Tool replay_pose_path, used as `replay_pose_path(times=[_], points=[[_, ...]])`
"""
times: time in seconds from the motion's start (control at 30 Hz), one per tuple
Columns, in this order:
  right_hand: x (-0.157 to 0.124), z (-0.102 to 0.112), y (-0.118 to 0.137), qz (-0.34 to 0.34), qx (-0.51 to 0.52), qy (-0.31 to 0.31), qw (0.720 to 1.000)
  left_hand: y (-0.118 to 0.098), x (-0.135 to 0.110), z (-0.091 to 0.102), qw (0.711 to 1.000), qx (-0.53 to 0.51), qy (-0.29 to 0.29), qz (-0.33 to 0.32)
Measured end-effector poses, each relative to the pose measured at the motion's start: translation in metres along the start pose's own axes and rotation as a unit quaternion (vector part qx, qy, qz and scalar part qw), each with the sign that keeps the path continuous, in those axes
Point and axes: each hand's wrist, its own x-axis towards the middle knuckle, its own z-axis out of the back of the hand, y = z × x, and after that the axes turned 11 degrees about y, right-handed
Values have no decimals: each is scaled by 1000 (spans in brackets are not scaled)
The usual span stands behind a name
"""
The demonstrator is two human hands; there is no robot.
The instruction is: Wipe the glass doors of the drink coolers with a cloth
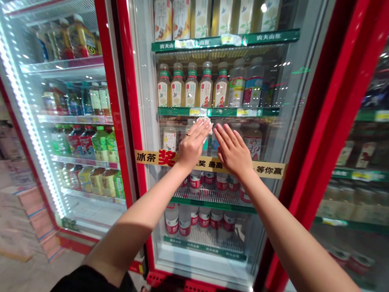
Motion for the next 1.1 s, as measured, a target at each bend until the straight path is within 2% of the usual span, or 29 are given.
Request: replay_pose_path(times=[0.13, 0.27, 0.4, 0.47, 0.57, 0.7, 0.8, 0.93, 1.1], points=[[0, 2, 0, -8, 17, 13, 1000, 15, 8, 4, 999, -10, 36, -26], [-9, 4, 2, -5, 25, 13, 1000, 26, 13, 7, 1000, -16, 3, 1], [-30, -2, 2, 1, 14, -18, 1000, 13, 9, 6, 1000, 11, -19, 7], [-40, -8, 2, -3, 3, -34, 999, 8, 9, 8, 1000, 20, 6, -10], [-47, -14, 4, -12, -8, -38, 999, 13, 13, 16, 998, 27, 38, -48], [-47, -14, 7, -29, -24, -46, 998, 21, 19, 22, 998, 43, 11, -34], [-49, -14, 8, -30, -18, -47, 998, 13, 15, 16, 999, 44, 1, -19], [-63, -21, 9, -32, -13, -58, 998, 2, 8, 11, 997, 51, 37, -43], [-90, -32, 10, -41, -10, -65, 997, -1, 8, 17, 993, 76, 73, -55]])
